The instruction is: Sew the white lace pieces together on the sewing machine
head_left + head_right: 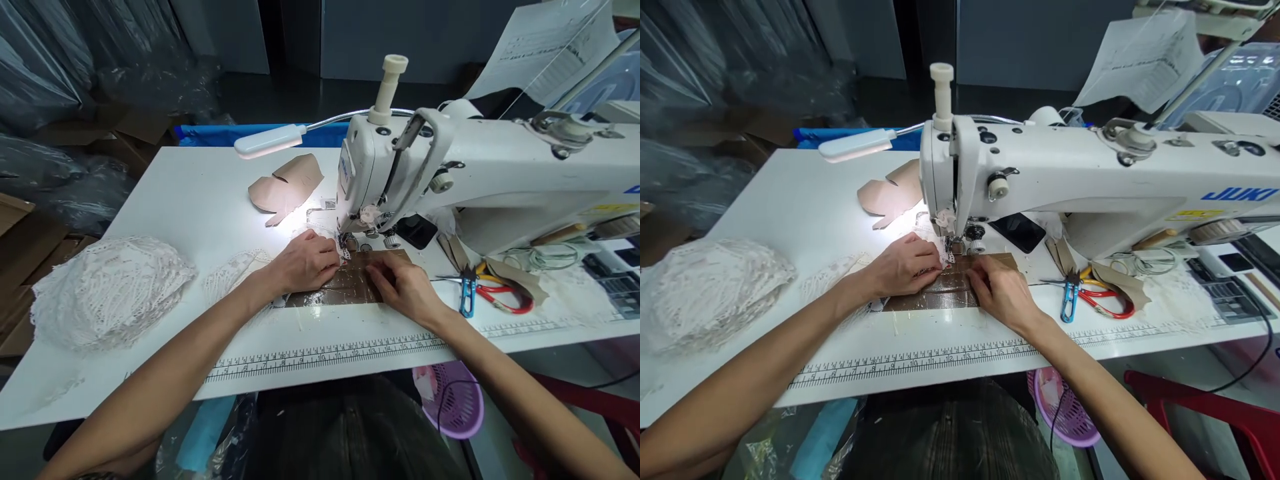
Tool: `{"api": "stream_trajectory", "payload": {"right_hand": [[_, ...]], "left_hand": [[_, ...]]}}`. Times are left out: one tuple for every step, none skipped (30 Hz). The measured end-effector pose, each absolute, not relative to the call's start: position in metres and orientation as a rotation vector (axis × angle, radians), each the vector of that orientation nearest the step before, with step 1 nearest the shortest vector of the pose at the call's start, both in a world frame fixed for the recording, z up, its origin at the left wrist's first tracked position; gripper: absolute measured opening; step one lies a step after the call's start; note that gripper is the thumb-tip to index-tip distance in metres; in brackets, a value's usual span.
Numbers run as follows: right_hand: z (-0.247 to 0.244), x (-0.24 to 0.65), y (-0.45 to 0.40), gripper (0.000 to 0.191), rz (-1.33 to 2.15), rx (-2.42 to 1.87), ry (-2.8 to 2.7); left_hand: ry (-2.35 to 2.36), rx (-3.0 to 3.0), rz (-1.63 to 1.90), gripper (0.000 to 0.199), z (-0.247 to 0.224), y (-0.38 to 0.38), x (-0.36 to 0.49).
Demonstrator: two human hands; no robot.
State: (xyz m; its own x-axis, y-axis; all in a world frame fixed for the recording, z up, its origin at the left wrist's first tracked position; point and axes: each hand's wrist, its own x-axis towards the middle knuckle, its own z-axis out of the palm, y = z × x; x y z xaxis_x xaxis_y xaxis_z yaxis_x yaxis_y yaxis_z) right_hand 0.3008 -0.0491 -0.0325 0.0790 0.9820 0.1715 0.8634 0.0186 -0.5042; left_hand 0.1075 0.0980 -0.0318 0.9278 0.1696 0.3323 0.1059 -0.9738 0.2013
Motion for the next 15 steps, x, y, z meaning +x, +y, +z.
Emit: {"api": "stream_trajectory", "payload": {"right_hand": [[-0.033,0.300,-0.045,0.017,0.295,-1.855,-1.848],[-0.033,0.298,-0.042,0.017,0.279,-1.821,-1.891],[-0.032,0.296,-0.038,0.019,0.271,-1.785,-1.941],[-0.032,0.294,-0.035,0.022,0.273,-1.753,-1.996],[-0.031,0.292,-0.031,0.024,0.280,-1.725,-2.046],[-0.031,0.290,-0.028,0.026,0.291,-1.703,-2.090],[-0.031,0.288,-0.024,0.028,0.301,-1.686,-2.125],[-0.032,0.288,-0.020,0.029,0.310,-1.676,-2.150],[-0.033,0.287,-0.017,0.030,0.318,-1.673,-2.165],[-0.034,0.287,-0.014,0.031,0.323,-1.683,-2.166],[-0.035,0.287,-0.011,0.031,0.326,-1.703,-2.156],[-0.037,0.287,-0.009,0.032,0.332,-1.730,-2.137],[-0.038,0.287,-0.007,0.032,0.343,-1.760,-2.112],[-0.040,0.287,-0.005,0.032,0.361,-1.791,-2.085],[-0.041,0.287,-0.004,0.031,0.383,-1.815,-2.058]], "left_hand": [[0.183,2.918,0.503,0.023,-0.031,0.099,0.107],[0.171,2.923,0.494,0.023,-0.031,0.100,0.107],[0.172,2.919,0.496,0.022,-0.030,0.101,0.106],[0.182,2.905,0.505,0.021,-0.030,0.103,0.105],[0.195,2.881,0.515,0.020,-0.031,0.105,0.104],[0.209,2.848,0.527,0.020,-0.032,0.106,0.104],[0.218,2.813,0.539,0.019,-0.033,0.108,0.104],[0.223,2.780,0.545,0.020,-0.034,0.109,0.104],[0.225,2.751,0.549,0.020,-0.036,0.110,0.104],[0.230,2.723,0.556,0.020,-0.037,0.110,0.104],[0.244,2.691,0.572,0.020,-0.039,0.110,0.104],[0.262,2.654,0.591,0.019,-0.040,0.110,0.105],[0.279,2.613,0.608,0.018,-0.040,0.110,0.105],[0.291,2.571,0.621,0.017,-0.041,0.111,0.105],[0.299,2.531,0.630,0.016,-0.041,0.111,0.105]]}}
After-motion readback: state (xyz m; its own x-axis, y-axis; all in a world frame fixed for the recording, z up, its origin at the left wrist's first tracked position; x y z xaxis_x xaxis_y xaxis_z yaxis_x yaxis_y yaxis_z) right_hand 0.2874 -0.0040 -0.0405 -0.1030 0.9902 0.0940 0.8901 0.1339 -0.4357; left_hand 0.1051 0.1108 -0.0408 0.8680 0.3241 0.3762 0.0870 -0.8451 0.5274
